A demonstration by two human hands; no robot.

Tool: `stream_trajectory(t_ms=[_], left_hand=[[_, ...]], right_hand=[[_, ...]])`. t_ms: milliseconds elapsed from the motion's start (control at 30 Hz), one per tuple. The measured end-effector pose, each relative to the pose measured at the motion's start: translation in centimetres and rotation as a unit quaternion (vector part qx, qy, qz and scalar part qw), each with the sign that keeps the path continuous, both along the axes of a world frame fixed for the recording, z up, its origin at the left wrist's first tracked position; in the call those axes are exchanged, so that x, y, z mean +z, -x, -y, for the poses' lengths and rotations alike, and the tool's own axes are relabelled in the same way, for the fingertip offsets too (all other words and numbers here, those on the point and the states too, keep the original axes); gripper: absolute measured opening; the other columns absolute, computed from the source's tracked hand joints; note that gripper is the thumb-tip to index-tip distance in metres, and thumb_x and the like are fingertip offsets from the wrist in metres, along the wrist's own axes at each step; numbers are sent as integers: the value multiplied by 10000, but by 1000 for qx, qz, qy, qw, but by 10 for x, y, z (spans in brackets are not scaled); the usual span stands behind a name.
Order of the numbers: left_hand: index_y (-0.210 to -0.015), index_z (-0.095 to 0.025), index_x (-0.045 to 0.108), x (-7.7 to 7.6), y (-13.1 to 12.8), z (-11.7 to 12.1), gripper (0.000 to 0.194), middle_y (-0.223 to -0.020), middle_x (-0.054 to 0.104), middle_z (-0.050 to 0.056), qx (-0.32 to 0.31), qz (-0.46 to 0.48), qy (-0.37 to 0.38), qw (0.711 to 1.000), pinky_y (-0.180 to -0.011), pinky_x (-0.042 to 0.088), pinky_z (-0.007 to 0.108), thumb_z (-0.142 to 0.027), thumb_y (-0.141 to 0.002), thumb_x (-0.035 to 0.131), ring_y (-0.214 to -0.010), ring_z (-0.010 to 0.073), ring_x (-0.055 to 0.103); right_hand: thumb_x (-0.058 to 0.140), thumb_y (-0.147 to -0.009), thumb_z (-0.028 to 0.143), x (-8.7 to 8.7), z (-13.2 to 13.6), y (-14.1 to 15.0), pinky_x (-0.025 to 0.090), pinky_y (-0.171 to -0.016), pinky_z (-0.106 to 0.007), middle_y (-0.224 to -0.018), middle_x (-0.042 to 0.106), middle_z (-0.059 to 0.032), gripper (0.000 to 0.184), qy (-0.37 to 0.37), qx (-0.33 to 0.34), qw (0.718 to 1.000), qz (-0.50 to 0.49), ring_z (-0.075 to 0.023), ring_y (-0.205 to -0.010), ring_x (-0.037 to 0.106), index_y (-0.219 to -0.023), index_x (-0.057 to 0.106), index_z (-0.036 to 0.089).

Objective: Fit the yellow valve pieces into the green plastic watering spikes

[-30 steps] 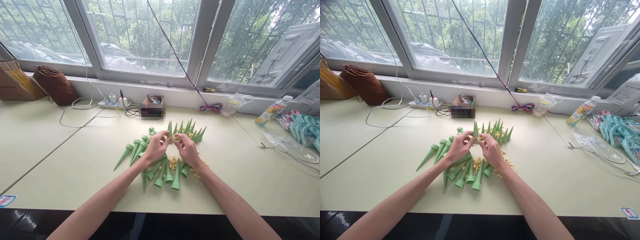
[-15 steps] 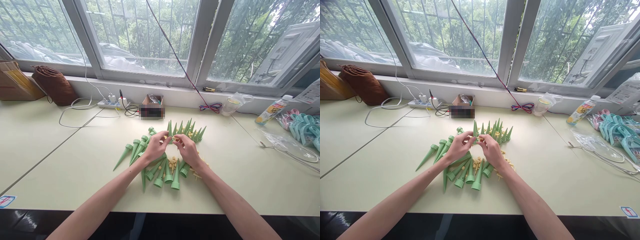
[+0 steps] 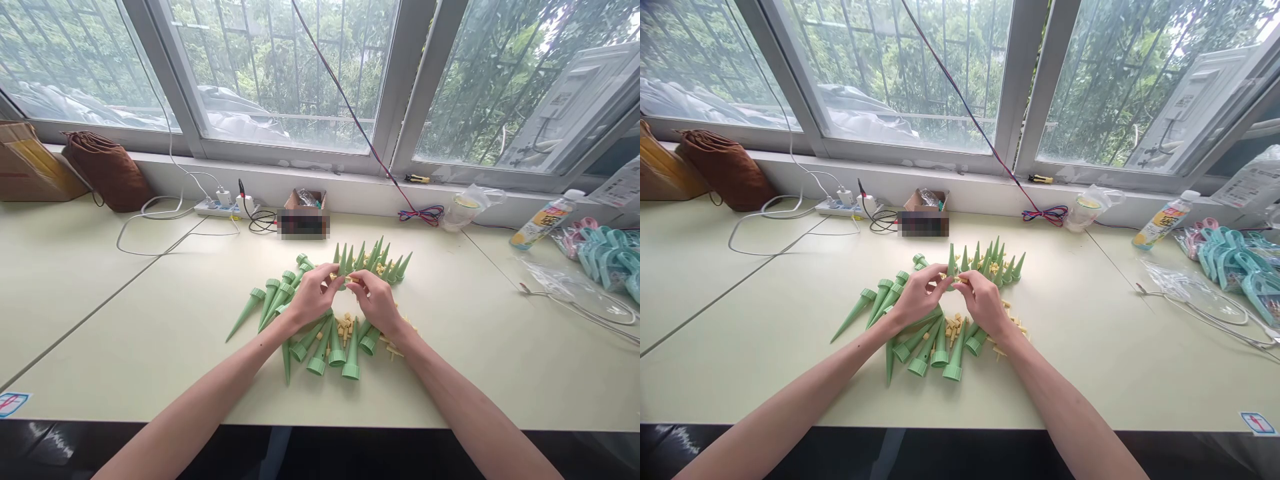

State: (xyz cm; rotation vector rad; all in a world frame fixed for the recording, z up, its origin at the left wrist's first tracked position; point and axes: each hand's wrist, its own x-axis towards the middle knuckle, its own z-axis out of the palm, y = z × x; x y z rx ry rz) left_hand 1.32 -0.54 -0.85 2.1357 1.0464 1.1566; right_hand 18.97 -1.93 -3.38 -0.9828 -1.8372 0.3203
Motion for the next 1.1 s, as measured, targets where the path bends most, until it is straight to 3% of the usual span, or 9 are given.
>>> stream_trajectory(t_ms=[1100], left_hand=[[-1009,-164,601,-4,0,0,127,-908,614,50,-5,-13,-36,999,-503,503,192,-244,-937,533,-645,107,543]], right_hand=[[455,-1012,328,1,1,0,401,-551,-245,-687,578,-2,231,17,21,1000,-1,-128,-567,498,-868,577,195]])
